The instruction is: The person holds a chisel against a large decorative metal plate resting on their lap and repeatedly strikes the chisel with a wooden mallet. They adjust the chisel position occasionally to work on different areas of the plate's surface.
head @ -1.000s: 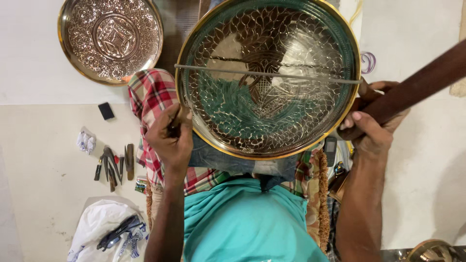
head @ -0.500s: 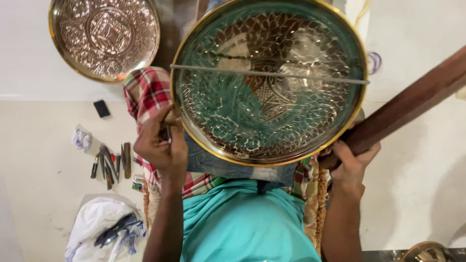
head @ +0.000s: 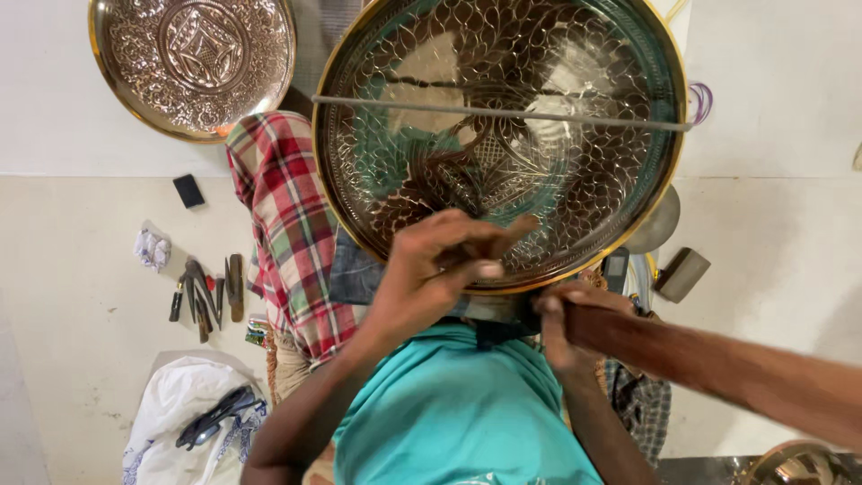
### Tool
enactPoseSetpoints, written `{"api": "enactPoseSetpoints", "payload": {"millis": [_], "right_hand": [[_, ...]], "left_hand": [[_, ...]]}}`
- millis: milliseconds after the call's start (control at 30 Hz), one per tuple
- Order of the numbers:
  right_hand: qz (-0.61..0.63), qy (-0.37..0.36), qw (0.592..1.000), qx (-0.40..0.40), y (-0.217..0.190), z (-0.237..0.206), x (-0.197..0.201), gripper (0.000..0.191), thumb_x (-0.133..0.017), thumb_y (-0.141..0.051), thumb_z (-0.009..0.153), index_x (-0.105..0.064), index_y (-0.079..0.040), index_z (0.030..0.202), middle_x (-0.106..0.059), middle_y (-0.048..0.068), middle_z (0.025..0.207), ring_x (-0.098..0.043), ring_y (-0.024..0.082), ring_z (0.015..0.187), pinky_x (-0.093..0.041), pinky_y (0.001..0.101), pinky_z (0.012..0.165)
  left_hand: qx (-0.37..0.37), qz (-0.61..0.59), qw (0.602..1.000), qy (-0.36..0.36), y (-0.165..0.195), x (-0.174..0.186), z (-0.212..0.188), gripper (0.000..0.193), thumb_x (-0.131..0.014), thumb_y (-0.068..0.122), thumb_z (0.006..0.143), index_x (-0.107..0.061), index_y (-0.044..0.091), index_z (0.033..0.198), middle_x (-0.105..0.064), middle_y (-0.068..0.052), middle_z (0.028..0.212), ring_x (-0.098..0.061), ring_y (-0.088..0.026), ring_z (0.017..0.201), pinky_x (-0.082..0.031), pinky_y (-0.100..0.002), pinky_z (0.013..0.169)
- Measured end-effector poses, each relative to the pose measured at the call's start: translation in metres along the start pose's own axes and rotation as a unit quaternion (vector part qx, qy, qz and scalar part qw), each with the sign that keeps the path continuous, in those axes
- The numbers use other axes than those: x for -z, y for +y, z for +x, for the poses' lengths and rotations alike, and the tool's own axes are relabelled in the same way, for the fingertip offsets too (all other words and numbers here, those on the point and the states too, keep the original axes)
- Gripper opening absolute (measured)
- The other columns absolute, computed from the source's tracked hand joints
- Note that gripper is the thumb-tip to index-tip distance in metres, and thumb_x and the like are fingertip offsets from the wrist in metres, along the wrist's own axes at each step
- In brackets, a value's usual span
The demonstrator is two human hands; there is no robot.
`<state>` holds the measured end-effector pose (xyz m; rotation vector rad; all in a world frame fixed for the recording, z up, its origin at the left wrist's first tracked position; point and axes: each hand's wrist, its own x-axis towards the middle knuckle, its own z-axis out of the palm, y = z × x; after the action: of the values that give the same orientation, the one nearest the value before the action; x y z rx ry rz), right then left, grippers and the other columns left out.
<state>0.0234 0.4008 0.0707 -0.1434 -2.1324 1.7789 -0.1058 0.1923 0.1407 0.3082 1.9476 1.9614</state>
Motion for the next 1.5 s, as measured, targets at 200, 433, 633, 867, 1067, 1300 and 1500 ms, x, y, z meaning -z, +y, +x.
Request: {"api": "enactPoseSetpoints", "payload": {"millis": [200, 433, 633, 867, 1067, 1300, 1500], "right_hand": [[0.004, 0.042, 0.996, -0.073, 0.004, -0.009, 0.01, 0.029, -0.069, 0.01, 0.096, -0.052, -0.001, 0.116, -0.066, 0.01, 0.095, -0.064, 0.015, 0.077, -0.056, 0.0321, 0.075], [-0.023, 0.013, 0.991, -0.134, -0.024, 0.002, 0.025, 0.035, -0.074, 0.007, 0.088, -0.062, 0.008, 0.121, -0.067, 0.005, 0.1, -0.068, 0.012, 0.09, -0.061, 0.0339, 0.093], [-0.156, -0.028, 0.968, -0.197, -0.044, 0.024, 0.035, 0.032, -0.083, -0.005, 0.082, -0.066, 0.006, 0.108, -0.074, 0.006, 0.093, -0.069, 0.01, 0.083, -0.058, 0.0278, 0.075], [-0.366, -0.131, 0.914, -0.12, -0.067, 0.067, 0.056, 0.046, -0.088, -0.01, 0.069, -0.069, 0.004, 0.109, -0.074, 0.016, 0.08, -0.072, 0.015, 0.07, -0.057, 0.0313, 0.062], [-0.254, -0.195, 0.934, -0.161, -0.086, 0.104, 0.057, 0.04, -0.083, -0.013, 0.076, -0.068, -0.001, 0.111, -0.075, 0.012, 0.08, -0.072, 0.013, 0.066, -0.057, 0.0286, 0.058], [-0.413, -0.31, 0.805, -0.294, -0.1, 0.136, 0.065, 0.029, -0.077, -0.015, 0.077, -0.065, -0.004, 0.102, -0.067, 0.015, 0.064, -0.068, 0.022, 0.049, -0.05, 0.0379, 0.049], [-0.408, -0.309, 0.829, -0.224, -0.098, 0.134, 0.059, 0.028, -0.072, -0.015, 0.076, -0.061, -0.004, 0.099, -0.065, 0.012, 0.063, -0.065, 0.02, 0.05, -0.048, 0.0371, 0.048]], "left_hand": [[0.007, -0.028, 0.998, -0.056, -0.033, -0.018, 0.012, 0.028, -0.057, -0.01, 0.092, -0.063, -0.002, 0.119, -0.075, -0.012, 0.101, -0.078, -0.021, 0.096, -0.064, -0.032, 0.085], [-0.073, 0.086, 0.99, -0.089, -0.027, -0.012, 0.015, 0.039, -0.063, -0.014, 0.082, -0.063, -0.001, 0.12, -0.074, -0.018, 0.105, -0.076, -0.031, 0.099, -0.061, -0.036, 0.083], [-0.07, 0.109, 0.987, -0.097, -0.032, -0.013, 0.016, 0.039, -0.059, -0.017, 0.081, -0.068, 0.0, 0.116, -0.074, -0.018, 0.098, -0.079, -0.028, 0.09, -0.063, -0.034, 0.077], [-0.079, 0.113, 0.988, -0.067, -0.032, -0.016, 0.011, 0.045, -0.05, -0.02, 0.083, -0.065, -0.001, 0.122, -0.075, -0.016, 0.104, -0.079, -0.023, 0.095, -0.064, -0.031, 0.084], [-0.011, 0.076, 0.995, -0.07, -0.034, -0.018, 0.01, 0.037, -0.055, -0.017, 0.088, -0.068, 0.0, 0.118, -0.075, -0.013, 0.092, -0.079, -0.02, 0.086, -0.063, -0.028, 0.079], [-0.04, 0.109, 0.991, -0.059, -0.03, -0.018, 0.013, 0.031, -0.063, -0.015, 0.085, -0.068, 0.001, 0.111, -0.075, -0.015, 0.093, -0.079, -0.02, 0.087, -0.06, -0.028, 0.076], [-0.022, 0.097, 0.993, -0.058, -0.029, -0.018, 0.012, 0.038, -0.059, -0.017, 0.082, -0.068, 0.001, 0.115, -0.075, -0.014, 0.092, -0.079, -0.021, 0.087, -0.059, -0.028, 0.076]]}}
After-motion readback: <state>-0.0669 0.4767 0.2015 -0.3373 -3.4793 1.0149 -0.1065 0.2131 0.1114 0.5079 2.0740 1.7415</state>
